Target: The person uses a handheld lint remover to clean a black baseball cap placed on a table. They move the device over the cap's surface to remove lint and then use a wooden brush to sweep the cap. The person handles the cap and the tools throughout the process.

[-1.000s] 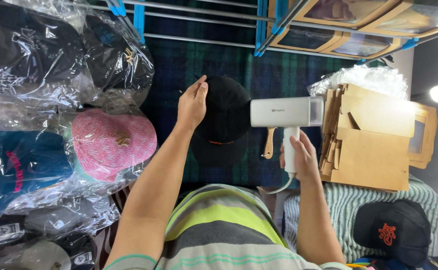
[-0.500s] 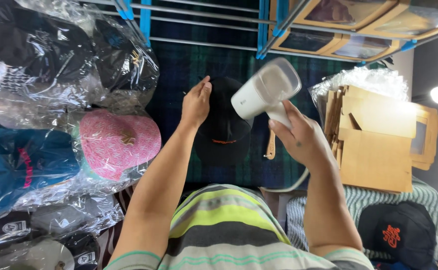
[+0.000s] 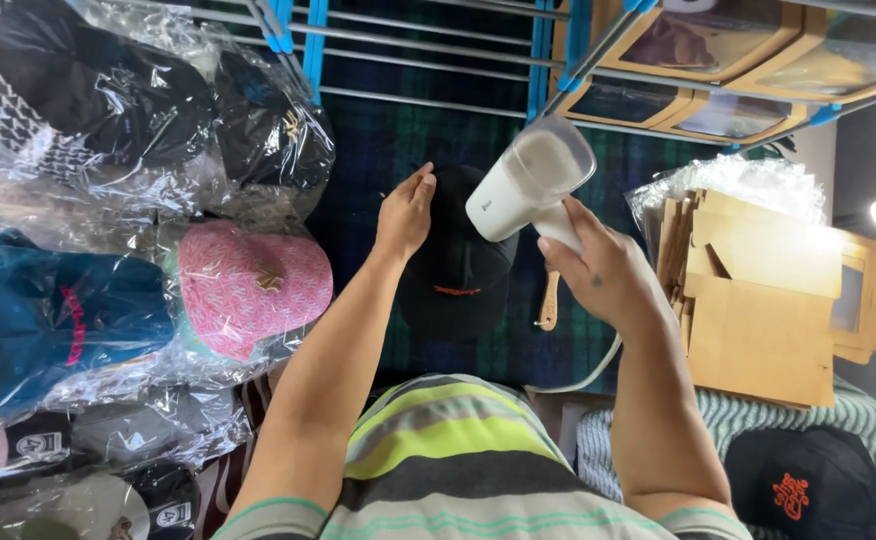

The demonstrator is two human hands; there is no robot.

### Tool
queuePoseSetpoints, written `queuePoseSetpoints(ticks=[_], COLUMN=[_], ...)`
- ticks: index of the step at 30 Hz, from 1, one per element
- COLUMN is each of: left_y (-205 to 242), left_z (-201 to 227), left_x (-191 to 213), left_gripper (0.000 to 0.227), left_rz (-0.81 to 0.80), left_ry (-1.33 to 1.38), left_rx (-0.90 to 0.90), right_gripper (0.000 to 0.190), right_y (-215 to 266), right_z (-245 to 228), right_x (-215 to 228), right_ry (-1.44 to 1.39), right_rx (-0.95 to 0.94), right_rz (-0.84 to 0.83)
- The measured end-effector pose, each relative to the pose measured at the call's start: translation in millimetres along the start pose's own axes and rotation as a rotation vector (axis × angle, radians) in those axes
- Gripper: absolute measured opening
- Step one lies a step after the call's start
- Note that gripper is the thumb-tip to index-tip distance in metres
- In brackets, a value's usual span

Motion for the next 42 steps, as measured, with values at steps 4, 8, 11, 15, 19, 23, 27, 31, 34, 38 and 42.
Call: queuePoseSetpoints(ticks=[4,8,11,15,19,23,27,31,34,38,42], left_y=[-6,-1,0,4,6,5,12,9,4,8,11], left_z=[-7,-8,-2,0,3,-3,8,6,6,4,4], left_x=[-2,-2,0,1,3,1,4,4,1,2,4], left_gripper=[0.047,0.048,0.049,0.052,0.055,0.055,0.056,0.052,0.052,0.049,0.052], left_rz=[0.002,0.001,-0.004,-0.002,-0.001,0.000,0.000,-0.012,-0.014,0.013,0.023], left_ry=[0.003,0.019,0.026,0.018,0.036,0.023,0.020,0.020,-0.015,0.006,0.021], left_rx=[-0.002,0.025,0.016,0.009,0.010,0.016,-0.015,0.005,-0.032,-0.003,0.008], right_gripper=[0.060,0.057,0.055,0.052,0.052,0.054,0.054,0.045,0.044,0.050,0.044], right_y=[-28,-50,-40,-2,56,104,97,59,32,14,34], right_z=[8,52,103,178,193,180,131,82,69,125,199], right_x=[-3,-10,-20,-58,-104,-130,-102,-50,-29,-58,-127], right_ry=[-0.022,-0.248,-0.467,-0.847,-0.873,-1.056,-0.844,-0.439,-0.343,-0.801,-1.137], right_rx=[0.041,-0.199,-0.308,-0.433,-0.487,-0.438,-0.256,-0.037,0.089,-0.210,-0.450], right_rz=[0.022,-0.067,-0.046,0.096,0.147,0.290,0.281,0.291,0.311,0.261,0.274])
Point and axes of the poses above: each hand's wrist, its own y-axis away from the middle knuckle, its own x-axis out of the back of the hand, z = x × y, the point moved 9 cm from there along -y, towards the middle knuckle, and after that the axes turned 8 degrees about -z, right-handed, at the moved point
